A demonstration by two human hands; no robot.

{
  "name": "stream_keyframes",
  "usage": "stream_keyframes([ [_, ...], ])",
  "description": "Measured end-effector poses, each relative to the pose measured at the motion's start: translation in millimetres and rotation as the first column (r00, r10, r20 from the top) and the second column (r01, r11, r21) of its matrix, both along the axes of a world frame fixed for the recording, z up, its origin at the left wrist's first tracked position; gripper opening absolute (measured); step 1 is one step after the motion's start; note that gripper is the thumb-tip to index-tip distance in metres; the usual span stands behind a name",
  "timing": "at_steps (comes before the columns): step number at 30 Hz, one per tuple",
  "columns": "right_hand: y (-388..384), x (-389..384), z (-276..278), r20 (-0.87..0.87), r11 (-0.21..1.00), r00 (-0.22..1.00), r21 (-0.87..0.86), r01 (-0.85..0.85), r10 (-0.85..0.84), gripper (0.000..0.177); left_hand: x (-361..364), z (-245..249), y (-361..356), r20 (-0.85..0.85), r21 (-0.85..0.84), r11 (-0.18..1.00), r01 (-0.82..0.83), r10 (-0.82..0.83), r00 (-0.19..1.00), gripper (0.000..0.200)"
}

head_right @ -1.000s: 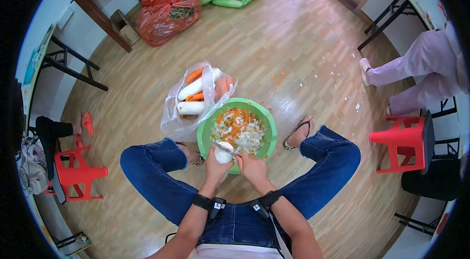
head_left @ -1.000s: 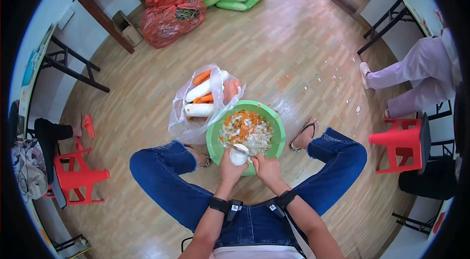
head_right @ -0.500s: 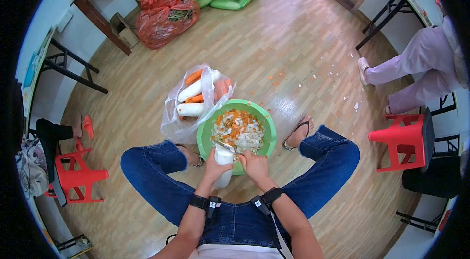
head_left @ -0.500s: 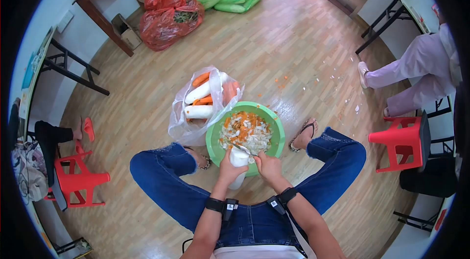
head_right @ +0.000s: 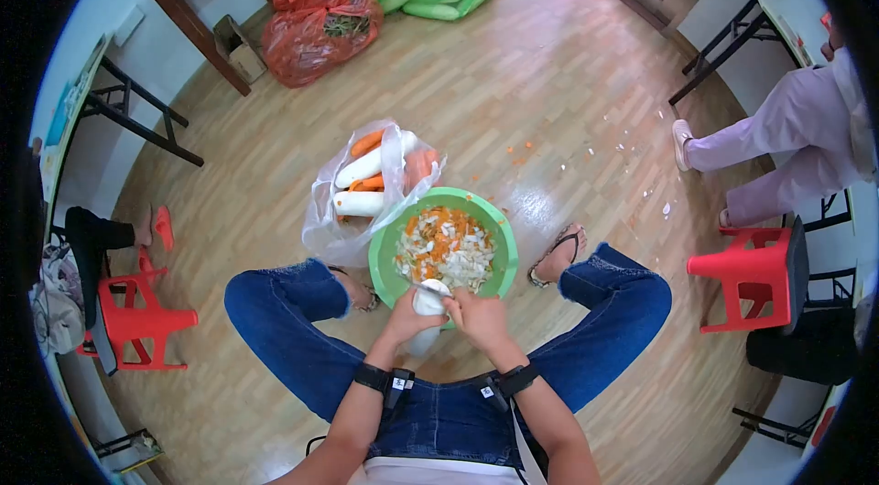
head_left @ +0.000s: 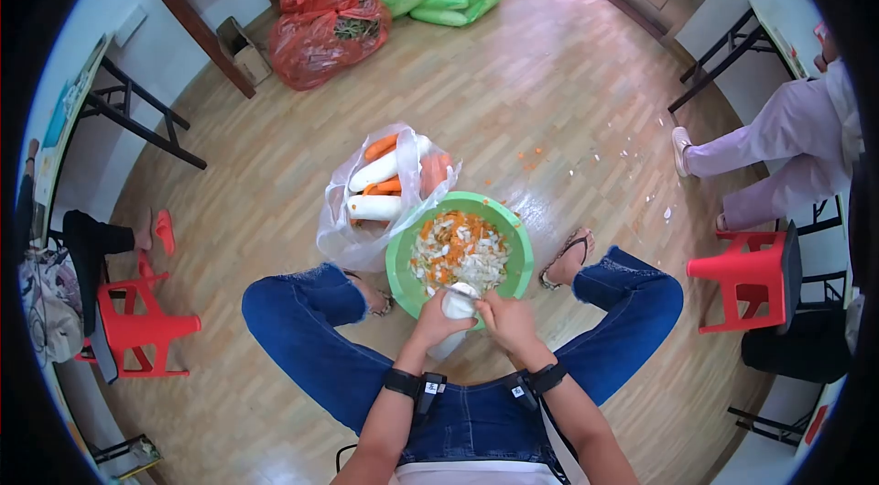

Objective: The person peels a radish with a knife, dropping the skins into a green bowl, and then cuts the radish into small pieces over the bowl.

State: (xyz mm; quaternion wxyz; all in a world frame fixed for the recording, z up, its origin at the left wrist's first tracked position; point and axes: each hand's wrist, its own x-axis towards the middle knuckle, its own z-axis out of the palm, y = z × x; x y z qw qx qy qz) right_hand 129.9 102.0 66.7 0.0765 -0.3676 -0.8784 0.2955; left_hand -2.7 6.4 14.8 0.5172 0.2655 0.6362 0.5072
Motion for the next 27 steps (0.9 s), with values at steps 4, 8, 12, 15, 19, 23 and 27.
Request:
stream_keyframes([
  [4, -1.2, -0.6, -2.5, 0.044, 0.997, 0.998, 0.052, -0.049, 0.047, 0.026, 0.9, -0.2, -1.6, -0.210, -0.115, 0.993, 0.029, -0.053, 0.976, 0.055],
  [8, -1.3, -0.5, -4.7, 0.076, 0.998, 0.996, 0.045, -0.045, 0.041, 0.026, 2.7, 0.6, -0.4, -0.257, -0.112, 0.994, 0.016, -0.044, 0.965, 0.061],
  [12, -0.8, -1.9, -10.3, 0.072, 0.999, 0.997, 0.040, -0.013, 0.010, 0.027, 2.0, 11.2, 1.8, -0.274, -0.073, 0.997, -0.009, -0.011, 0.962, 0.065],
  [15, -0.2, -1.1, -13.3, 0.075, 0.999, 0.997, 0.043, 0.006, -0.009, 0.027, 2.9, 2.7, 0.7, -0.301, -0.063, 0.998, -0.018, -0.001, 0.954, 0.066],
  [19, 2.4, -1.2, -23.7, 0.008, 0.991, 1.000, 0.134, 0.007, -0.008, 0.029, 3.0, -4.8, -0.7, -0.289, -0.060, 0.998, -0.037, 0.018, 0.957, 0.067],
  [23, 7.6, 9.4, -47.0, 0.059, 0.995, 0.998, 0.094, 0.027, -0.032, 0.030, 5.5, 8.5, 1.3, -0.287, -0.038, 0.999, -0.026, 0.014, 0.958, 0.067],
  [27, 12.3, 7.0, -57.6, 0.178, 0.969, 0.953, 0.020, 0.246, -0.246, 0.029, 1.2, 25.0, 1.5, -0.146, 0.101, 0.990, -0.101, 0.116, 0.982, 0.065],
])
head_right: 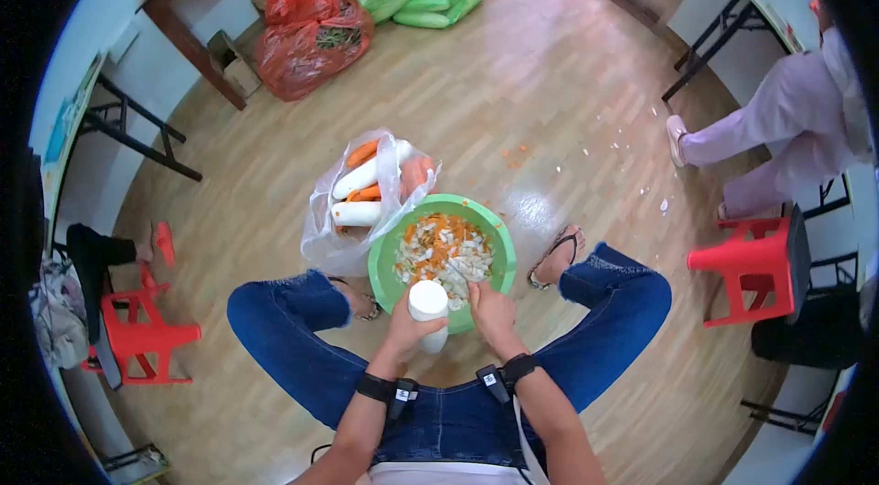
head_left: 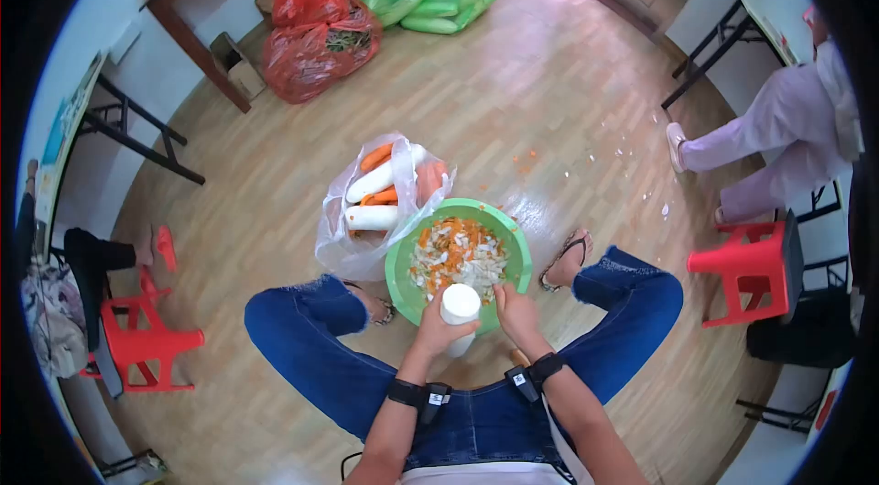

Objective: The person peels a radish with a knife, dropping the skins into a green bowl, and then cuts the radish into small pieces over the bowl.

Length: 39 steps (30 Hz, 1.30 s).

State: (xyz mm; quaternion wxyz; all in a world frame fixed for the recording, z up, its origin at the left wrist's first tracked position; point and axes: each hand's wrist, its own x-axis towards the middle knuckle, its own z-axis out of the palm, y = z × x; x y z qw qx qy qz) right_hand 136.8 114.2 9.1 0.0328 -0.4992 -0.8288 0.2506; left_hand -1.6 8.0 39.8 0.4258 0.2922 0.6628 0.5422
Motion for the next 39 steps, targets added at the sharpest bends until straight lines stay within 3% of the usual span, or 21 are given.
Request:
stream_keyframes([
  [1, 1.3, -2.7, 15.9, -0.065, 0.998, 0.996, 0.013, 0.054, -0.053, 0.028, 2.1, -3.6, 0.4, 0.040, 0.012, 1.000, -0.023, 0.022, 0.999, 0.064],
  [2, -0.3, -2.1, 27.4, -0.052, 0.999, 0.998, 0.021, 0.039, -0.038, 0.028, 1.6, -18.8, -2.7, -0.026, -0.014, 0.999, -0.036, 0.036, 0.999, 0.065],
  [3, -3.2, -1.4, 37.0, -0.128, 1.000, 0.992, 0.023, -0.012, 0.015, 0.027, 0.4, -20.7, -2.3, -0.017, -0.007, 0.999, -0.047, 0.047, 0.999, 0.065],
  [4, -6.8, -0.8, 43.6, -0.204, 0.998, 0.977, 0.023, -0.060, 0.064, 0.026, -0.8, -22.2, -2.8, -0.116, -0.038, 0.999, -0.032, 0.027, 0.993, 0.065],
  [5, -10.1, -0.9, 48.0, -0.201, 0.998, 0.977, 0.024, -0.065, 0.068, 0.026, -1.2, -24.0, -2.6, -0.216, -0.073, 0.997, -0.016, 0.000, 0.976, 0.065],
  [8, -18.9, -2.7, 51.4, -0.180, 0.975, 0.958, 0.028, -0.220, 0.222, 0.028, 0.5, -25.9, -0.7, -0.217, -0.058, 0.996, -0.064, 0.050, 0.975, 0.061],
  [10, -18.9, -4.2, 48.4, -0.156, 0.969, 0.957, 0.064, -0.237, 0.244, 0.029, -0.7, -26.1, 0.6, -0.222, -0.048, 0.996, -0.074, 0.062, 0.973, 0.059],
  [12, -19.8, -4.2, 44.9, -0.117, 0.962, 0.958, 0.114, -0.249, 0.262, 0.029, -1.4, -29.8, -0.2, -0.424, -0.062, 0.993, -0.100, 0.064, 0.903, 0.055],
  [16, -21.5, -8.3, 36.4, -0.030, 0.944, 0.964, 0.214, -0.252, 0.264, 0.027, -1.2, -22.1, 1.2, -0.486, -0.058, 0.990, -0.129, 0.085, 0.870, 0.052],
  [20, -22.3, -11.4, 30.5, -0.017, 0.953, 0.970, 0.192, -0.235, 0.242, 0.029, -1.1, -21.0, 1.7, -0.432, -0.126, 0.983, -0.135, 0.068, 0.899, 0.055],
  [22, -22.4, -11.6, 24.2, 0.136, 0.963, 0.967, 0.136, -0.233, 0.214, 0.029, -0.8, -19.5, 0.6, -0.439, -0.141, 0.981, -0.136, 0.061, 0.896, 0.056],
  [26, -15.1, 7.8, -24.6, 0.210, 0.996, 0.975, 0.033, -0.086, 0.077, 0.036, -0.9, -4.7, 3.3, -0.550, -0.028, 0.985, -0.172, 0.128, 0.825, 0.057],
  [29, -17.8, 0.3, 14.1, 0.113, 0.999, 0.992, 0.004, -0.051, 0.050, 0.031, 1.6, -11.3, 5.5, -0.529, -0.060, 0.977, -0.206, 0.145, 0.836, 0.059],
  [31, -22.7, -6.2, 33.4, -0.137, 0.998, 0.989, 0.023, -0.059, 0.061, 0.028, -0.4, -19.4, 6.8, -0.522, -0.096, 0.971, -0.220, 0.139, 0.842, 0.061],
  [35, -38.3, -13.5, 47.6, -0.177, 0.992, 0.978, -0.030, -0.120, 0.112, 0.026, -1.2, -20.6, 3.1, -0.577, -0.217, 0.937, -0.276, 0.105, 0.810, 0.063],
  [39, -38.9, -15.6, 43.7, -0.181, 0.969, 0.954, 0.109, -0.223, 0.240, 0.026, -1.3, -25.1, 2.1, -0.618, -0.230, 0.934, -0.273, 0.077, 0.782, 0.062],
])
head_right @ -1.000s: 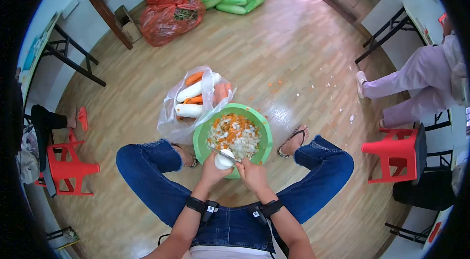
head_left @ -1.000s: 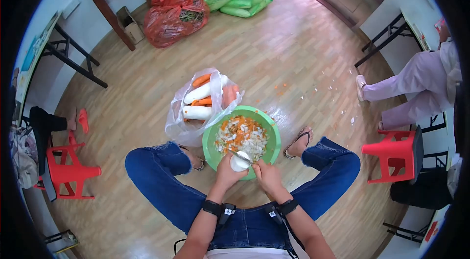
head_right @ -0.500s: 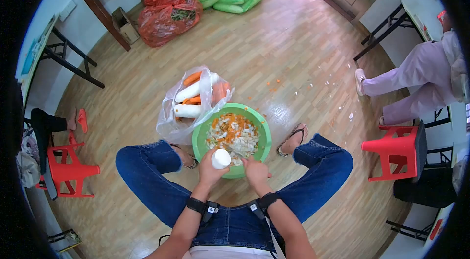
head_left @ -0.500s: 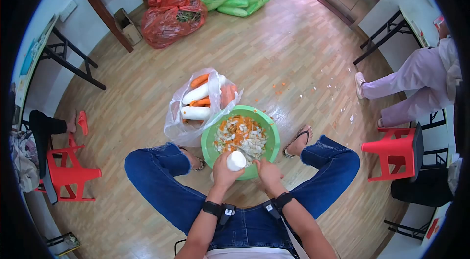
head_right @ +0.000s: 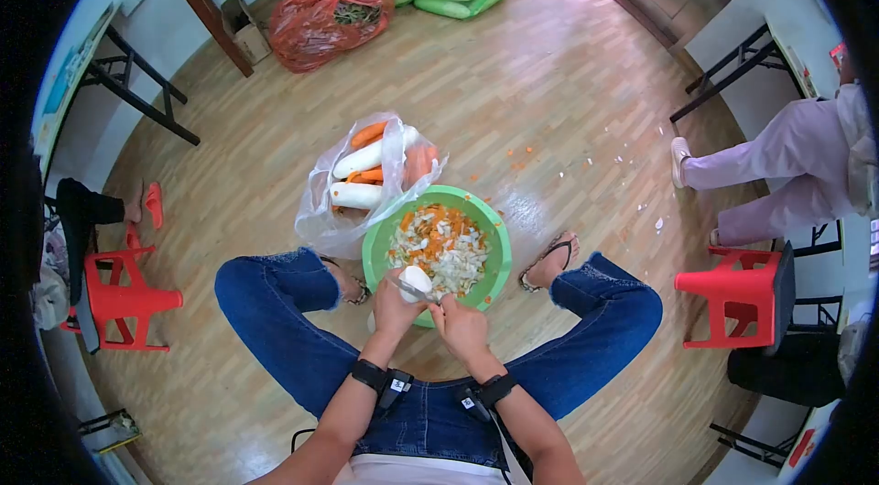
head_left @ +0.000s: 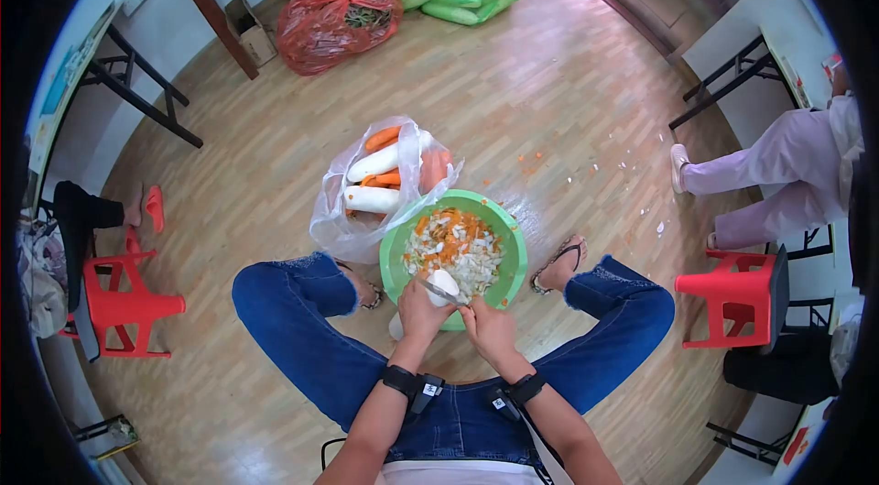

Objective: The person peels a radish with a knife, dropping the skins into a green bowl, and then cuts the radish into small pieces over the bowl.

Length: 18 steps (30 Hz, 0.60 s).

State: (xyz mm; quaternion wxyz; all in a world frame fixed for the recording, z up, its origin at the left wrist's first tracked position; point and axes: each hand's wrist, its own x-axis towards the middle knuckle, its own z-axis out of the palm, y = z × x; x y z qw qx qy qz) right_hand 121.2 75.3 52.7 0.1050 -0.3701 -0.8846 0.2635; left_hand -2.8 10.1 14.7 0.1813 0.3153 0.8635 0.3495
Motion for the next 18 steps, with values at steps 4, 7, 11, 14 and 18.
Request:
stream_keyframes([
  [4, 0.9, 2.1, -8.9, 0.042, 0.998, 0.999, 0.069, -0.014, 0.011, 0.027, 1.2, 5.3, 0.0, 0.039, -0.011, 1.000, 0.012, -0.011, 0.999, 0.064],
  [7, 2.0, 3.3, -12.1, 0.016, 0.999, 1.000, 0.050, -0.006, 0.005, 0.028, 2.5, 10.2, 1.4, 0.049, -0.062, 0.997, 0.038, -0.035, 0.998, 0.069],
  [11, 2.2, 1.4, -6.7, 0.017, 0.999, 1.000, 0.052, -0.012, 0.011, 0.028, 2.1, 10.3, 2.1, 0.072, -0.071, 0.997, 0.029, -0.023, 0.997, 0.072],
  [14, 1.5, 0.4, -6.8, 0.036, 0.999, 0.999, 0.046, -0.024, 0.022, 0.028, 2.3, 8.9, 2.2, 0.085, -0.078, 0.997, 0.020, -0.013, 0.996, 0.070],
  [18, 2.4, 0.0, -5.0, 0.031, 0.998, 0.999, 0.059, -0.029, 0.028, 0.028, 3.1, 3.3, 2.0, 0.083, -0.078, 0.997, 0.026, -0.019, 0.996, 0.068],
])
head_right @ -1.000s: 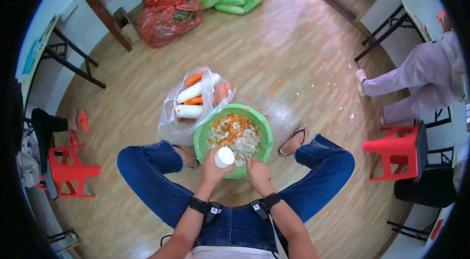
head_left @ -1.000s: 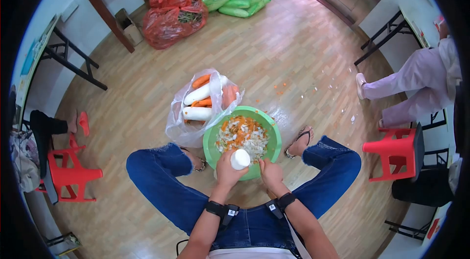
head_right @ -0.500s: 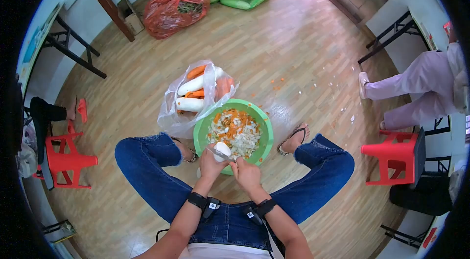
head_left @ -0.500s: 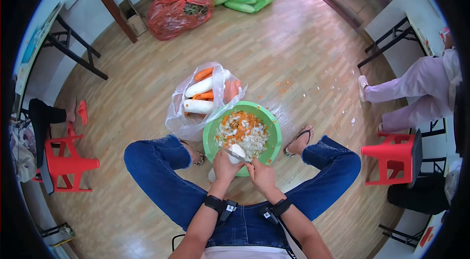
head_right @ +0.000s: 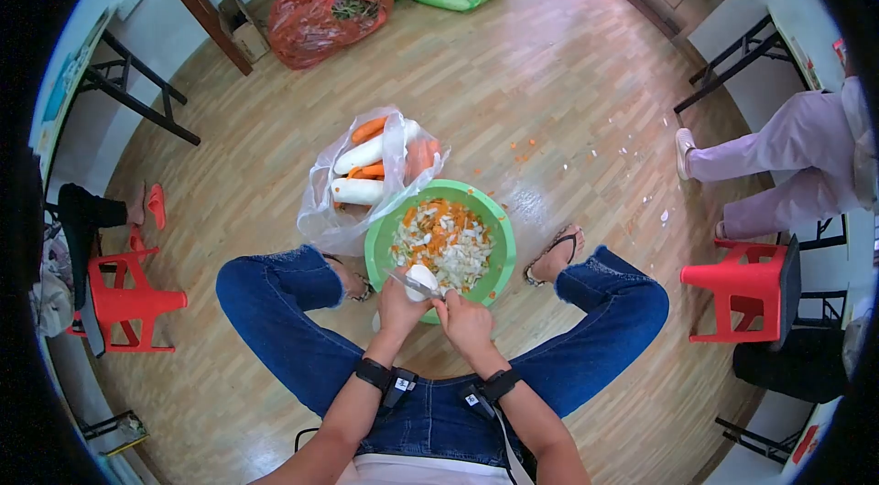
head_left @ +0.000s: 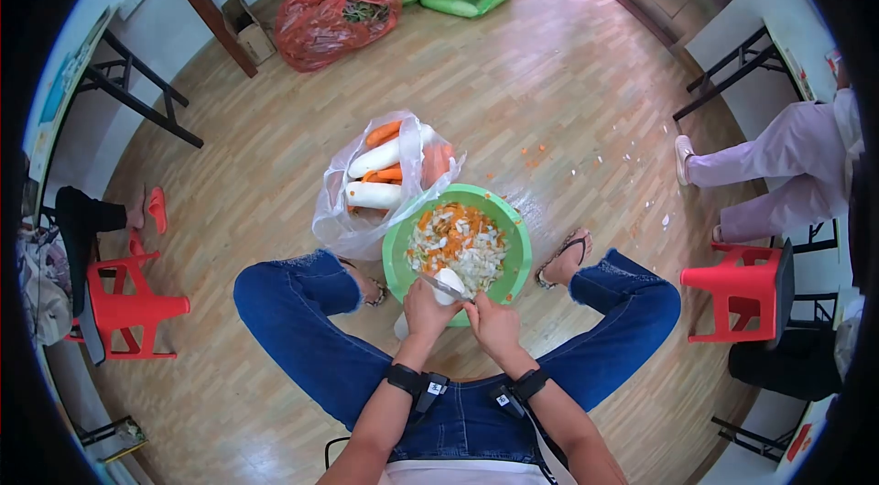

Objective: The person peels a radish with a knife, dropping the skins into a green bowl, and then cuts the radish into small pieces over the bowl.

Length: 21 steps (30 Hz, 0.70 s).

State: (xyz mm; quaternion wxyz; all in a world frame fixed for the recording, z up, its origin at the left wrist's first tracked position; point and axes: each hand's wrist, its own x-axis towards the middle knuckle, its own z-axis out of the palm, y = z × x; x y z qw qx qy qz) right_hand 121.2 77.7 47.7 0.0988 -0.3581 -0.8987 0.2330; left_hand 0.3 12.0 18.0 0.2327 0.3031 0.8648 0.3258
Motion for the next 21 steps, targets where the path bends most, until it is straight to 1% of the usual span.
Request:
stream_keyframes([
  [2, 0.7, -0.5, -1.8, 0.016, 1.000, 1.000, 0.003, -0.003, 0.002, 0.029, 0.5, 0.8, 0.1, -0.023, -0.024, 1.000, 0.003, -0.003, 1.000, 0.067],
  [4, 1.9, -0.2, -12.2, 0.268, 0.991, 0.956, -0.037, 0.131, -0.117, 0.030, 1.8, 1.2, -0.2, -0.046, -0.049, 0.999, 0.006, -0.008, 0.999, 0.066],
  [5, 6.0, 5.7, -23.1, 0.266, 0.990, 0.956, -0.038, 0.135, -0.120, 0.030, 2.9, 0.3, -1.6, -0.055, 0.042, 0.999, 0.012, -0.010, 0.998, 0.065],
  [6, 13.3, 9.9, -27.4, 0.246, 0.973, 0.951, -0.080, 0.214, -0.189, 0.031, 1.3, -0.2, -3.0, -0.068, 0.131, 0.991, 0.021, -0.012, 0.998, 0.064],
  [7, 15.7, 11.0, -32.4, 0.229, 0.949, 0.939, -0.124, 0.289, -0.256, 0.031, -1.6, -1.5, -2.5, -0.074, 0.129, 0.991, 0.027, -0.017, 0.997, 0.064],
  [8, 13.2, 12.0, -37.4, 0.228, 0.950, 0.940, -0.125, 0.287, -0.254, 0.031, -2.1, -3.6, -0.7, -0.014, 0.153, 0.988, -0.021, 0.023, 1.000, 0.064],
  [9, 11.5, 7.6, -22.4, 0.110, 0.962, 0.971, -0.149, 0.228, -0.213, 0.028, -0.4, -4.9, -0.1, 0.052, 0.175, 0.982, -0.076, 0.068, 0.996, 0.064],
  [10, 9.7, 5.2, -10.6, -0.008, 0.972, 0.985, -0.164, 0.168, -0.172, 0.025, 0.8, -5.0, -0.9, 0.058, 0.176, 0.981, -0.084, 0.075, 0.995, 0.064],
  [11, 7.7, 4.3, -4.3, -0.006, 0.974, 0.986, -0.159, 0.164, -0.167, 0.025, -0.2, -4.4, -0.6, 0.136, 0.151, 0.982, -0.109, 0.089, 0.987, 0.064],
  [12, 4.5, 3.7, 0.1, -0.021, 0.983, 0.994, -0.151, 0.103, -0.108, 0.025, -1.1, -4.1, -0.3, 0.209, 0.124, 0.983, -0.132, 0.104, 0.972, 0.063],
  [13, 1.8, 3.2, 1.1, -0.037, 0.988, 0.998, -0.147, 0.044, -0.050, 0.025, -1.1, -8.2, -1.3, 0.207, 0.123, 0.983, -0.136, 0.109, 0.972, 0.063],
  [14, 0.6, 2.6, -0.2, -0.039, 0.988, 0.998, -0.150, 0.042, -0.048, 0.025, -1.0, -15.1, -3.4, 0.253, 0.118, 0.981, -0.151, 0.118, 0.960, 0.062],
  [15, 1.1, 2.1, -1.5, -0.050, 0.993, 0.999, -0.121, 0.004, -0.010, 0.025, -1.7, -13.0, -3.2, 0.299, 0.114, 0.980, -0.165, 0.125, 0.946, 0.061],
  [16, 2.2, 1.9, -2.0, -0.060, 0.995, 0.998, -0.089, -0.033, 0.027, 0.025, -1.9, -10.8, -2.6, 0.298, 0.114, 0.980, -0.164, 0.124, 0.947, 0.061],
  [18, 2.5, 1.6, 0.1, -0.049, 0.996, 0.998, -0.068, -0.050, 0.047, 0.025, -1.0, -4.3, 0.5, 0.334, 0.048, 0.986, -0.161, 0.136, 0.933, 0.052],
  [19, 2.9, 1.5, 1.2, -0.037, 0.996, 0.997, -0.048, -0.069, 0.068, 0.026, -0.3, -5.3, 1.2, 0.334, 0.050, 0.986, -0.159, 0.133, 0.933, 0.052],
  [21, 3.4, 1.6, -2.9, -0.042, 0.997, 0.998, -0.050, -0.052, 0.050, 0.027, -0.5, -10.7, -0.9, 0.373, 0.062, 0.988, -0.141, 0.108, 0.922, 0.048],
])
